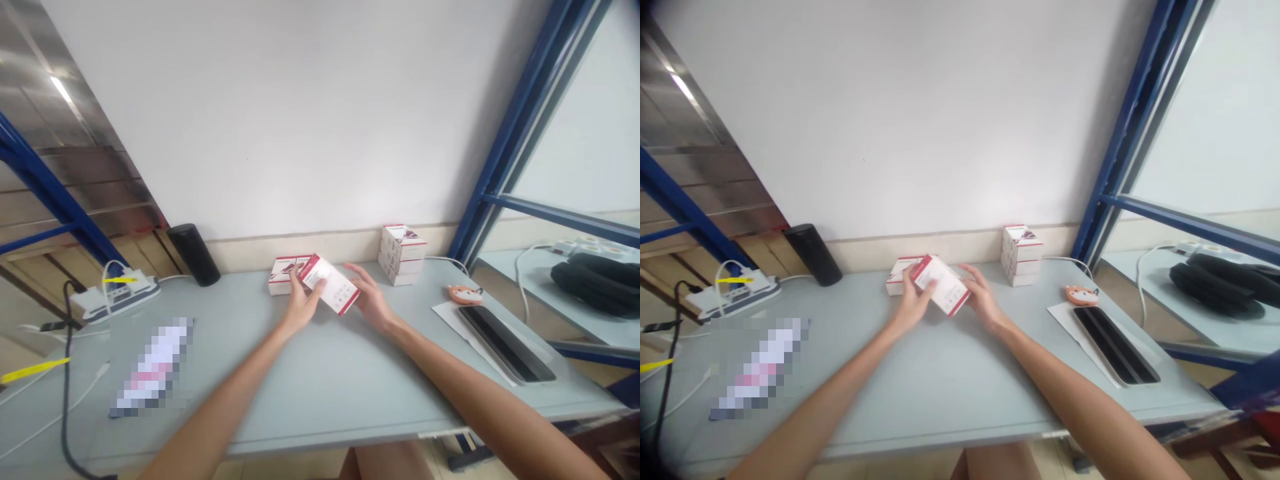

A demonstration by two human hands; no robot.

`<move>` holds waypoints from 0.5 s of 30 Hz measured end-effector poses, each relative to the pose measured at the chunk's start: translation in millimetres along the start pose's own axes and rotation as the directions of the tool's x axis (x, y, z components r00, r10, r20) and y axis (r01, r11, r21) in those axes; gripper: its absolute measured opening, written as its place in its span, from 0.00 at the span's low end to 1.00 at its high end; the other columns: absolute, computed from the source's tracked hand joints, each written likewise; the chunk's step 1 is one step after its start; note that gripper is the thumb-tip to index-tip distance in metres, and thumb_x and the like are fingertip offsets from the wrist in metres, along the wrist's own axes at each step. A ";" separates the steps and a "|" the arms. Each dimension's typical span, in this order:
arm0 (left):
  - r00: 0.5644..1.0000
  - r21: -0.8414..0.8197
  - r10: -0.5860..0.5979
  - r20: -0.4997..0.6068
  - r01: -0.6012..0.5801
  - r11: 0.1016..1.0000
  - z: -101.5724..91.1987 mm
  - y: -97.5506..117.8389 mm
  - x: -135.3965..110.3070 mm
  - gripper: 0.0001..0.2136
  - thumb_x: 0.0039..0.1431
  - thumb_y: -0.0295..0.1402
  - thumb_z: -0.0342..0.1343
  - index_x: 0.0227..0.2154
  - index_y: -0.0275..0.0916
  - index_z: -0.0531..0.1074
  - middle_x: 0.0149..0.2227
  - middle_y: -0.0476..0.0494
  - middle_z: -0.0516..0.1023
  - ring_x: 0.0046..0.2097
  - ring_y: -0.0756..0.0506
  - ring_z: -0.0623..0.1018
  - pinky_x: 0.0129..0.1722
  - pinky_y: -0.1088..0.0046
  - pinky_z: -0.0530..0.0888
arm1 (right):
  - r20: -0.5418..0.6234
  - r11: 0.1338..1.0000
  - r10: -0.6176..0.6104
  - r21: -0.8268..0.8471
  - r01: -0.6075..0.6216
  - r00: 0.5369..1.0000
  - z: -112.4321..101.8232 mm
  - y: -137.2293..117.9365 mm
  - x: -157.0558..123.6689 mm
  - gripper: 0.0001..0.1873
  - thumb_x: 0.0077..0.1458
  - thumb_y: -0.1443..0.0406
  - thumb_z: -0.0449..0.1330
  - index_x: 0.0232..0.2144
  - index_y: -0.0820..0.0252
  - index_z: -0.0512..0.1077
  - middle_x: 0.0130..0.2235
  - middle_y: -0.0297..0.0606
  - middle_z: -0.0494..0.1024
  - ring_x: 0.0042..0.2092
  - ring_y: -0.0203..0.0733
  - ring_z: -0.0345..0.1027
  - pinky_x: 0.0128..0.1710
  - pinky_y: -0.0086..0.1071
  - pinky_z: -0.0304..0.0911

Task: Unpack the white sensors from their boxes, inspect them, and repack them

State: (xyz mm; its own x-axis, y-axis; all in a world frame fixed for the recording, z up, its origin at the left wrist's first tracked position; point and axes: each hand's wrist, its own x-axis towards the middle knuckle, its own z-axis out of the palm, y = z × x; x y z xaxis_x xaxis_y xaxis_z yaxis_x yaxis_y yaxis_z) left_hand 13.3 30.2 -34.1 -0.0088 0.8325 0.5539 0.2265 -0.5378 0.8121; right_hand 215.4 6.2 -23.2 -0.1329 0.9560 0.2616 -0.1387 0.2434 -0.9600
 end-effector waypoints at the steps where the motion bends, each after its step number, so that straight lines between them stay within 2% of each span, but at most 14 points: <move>1: 1.000 -0.062 -0.020 0.019 0.021 0.998 2.1 2.5 -1.3 0.26 0.66 0.48 0.59 0.59 0.42 0.60 0.53 0.36 0.77 0.52 0.42 0.80 0.51 0.61 0.78 | 0.052 1.000 0.001 0.006 -0.001 0.999 2.7 -2.7 -3.1 0.29 0.64 0.50 0.53 0.62 0.56 0.65 0.50 0.43 0.82 0.45 0.50 0.79 0.42 0.41 0.75; 3: 0.997 -0.117 -0.028 0.065 0.035 0.993 2.7 11.4 -4.1 0.25 0.64 0.49 0.60 0.57 0.42 0.61 0.51 0.37 0.78 0.50 0.42 0.81 0.49 0.62 0.79 | 0.105 0.998 -0.033 -0.058 0.039 0.994 5.6 -8.7 -8.9 0.28 0.66 0.48 0.52 0.62 0.55 0.66 0.53 0.43 0.80 0.47 0.50 0.77 0.45 0.42 0.74; 4: 0.996 -0.111 -0.017 0.093 0.027 0.993 1.5 17.4 -5.8 0.28 0.62 0.48 0.62 0.59 0.43 0.60 0.52 0.37 0.79 0.50 0.42 0.82 0.49 0.62 0.79 | 0.101 0.991 -0.066 -0.109 0.077 0.993 6.2 -11.6 -11.4 0.29 0.67 0.47 0.52 0.63 0.54 0.64 0.55 0.44 0.79 0.50 0.50 0.76 0.47 0.42 0.73; 6: 0.983 0.013 0.007 0.184 -0.010 1.000 -2.4 30.7 -10.0 0.35 0.59 0.45 0.66 0.63 0.45 0.57 0.54 0.38 0.79 0.51 0.41 0.82 0.50 0.62 0.79 | 0.072 0.957 -0.158 -0.232 0.171 0.985 6.5 -15.7 -15.3 0.31 0.68 0.47 0.52 0.67 0.52 0.60 0.61 0.45 0.74 0.56 0.51 0.73 0.55 0.44 0.69; 9: 0.951 0.251 0.003 0.309 -0.084 0.964 -7.4 46.7 -16.3 0.35 0.58 0.44 0.67 0.64 0.47 0.59 0.55 0.39 0.80 0.53 0.39 0.82 0.54 0.59 0.78 | 0.054 0.856 -0.315 -0.416 0.308 0.948 4.7 -17.9 -18.0 0.30 0.68 0.51 0.56 0.66 0.52 0.61 0.63 0.45 0.72 0.60 0.51 0.69 0.62 0.44 0.62; 11: 0.942 0.304 0.027 0.333 -0.134 0.943 -8.1 50.6 -18.9 0.36 0.60 0.45 0.67 0.66 0.47 0.57 0.53 0.41 0.81 0.53 0.38 0.82 0.54 0.59 0.78 | 0.044 0.805 -0.366 -0.487 0.339 0.930 1.9 -19.9 -18.0 0.24 0.66 0.52 0.57 0.60 0.53 0.67 0.56 0.43 0.77 0.54 0.49 0.72 0.58 0.42 0.63; 13: 0.929 0.336 0.102 0.356 -0.229 0.914 -6.8 48.6 -20.1 0.37 0.60 0.42 0.66 0.67 0.48 0.55 0.53 0.41 0.81 0.54 0.38 0.82 0.56 0.57 0.77 | -0.005 0.799 -0.386 -0.502 0.331 0.923 -0.5 -25.4 -17.0 0.16 0.66 0.51 0.56 0.47 0.55 0.72 0.43 0.39 0.80 0.45 0.46 0.73 0.49 0.39 0.65; 15: 0.898 0.354 0.209 0.388 -0.354 0.866 -4.5 43.1 -21.0 0.38 0.60 0.39 0.67 0.68 0.48 0.53 0.55 0.39 0.79 0.54 0.38 0.81 0.55 0.57 0.77 | -0.077 0.840 -0.359 -0.461 0.286 0.930 -1.0 -34.4 -15.8 0.19 0.67 0.49 0.54 0.33 0.56 0.70 0.32 0.34 0.75 0.36 0.42 0.69 0.40 0.35 0.63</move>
State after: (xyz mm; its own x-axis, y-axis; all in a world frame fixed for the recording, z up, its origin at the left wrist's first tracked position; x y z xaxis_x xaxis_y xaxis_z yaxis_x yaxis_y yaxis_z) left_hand 18.9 -11.0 -9.9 0.4169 0.6865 0.5958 0.5437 -0.7136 0.4417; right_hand 223.3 -17.1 5.6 0.0020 0.8147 0.5799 0.2982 0.5530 -0.7780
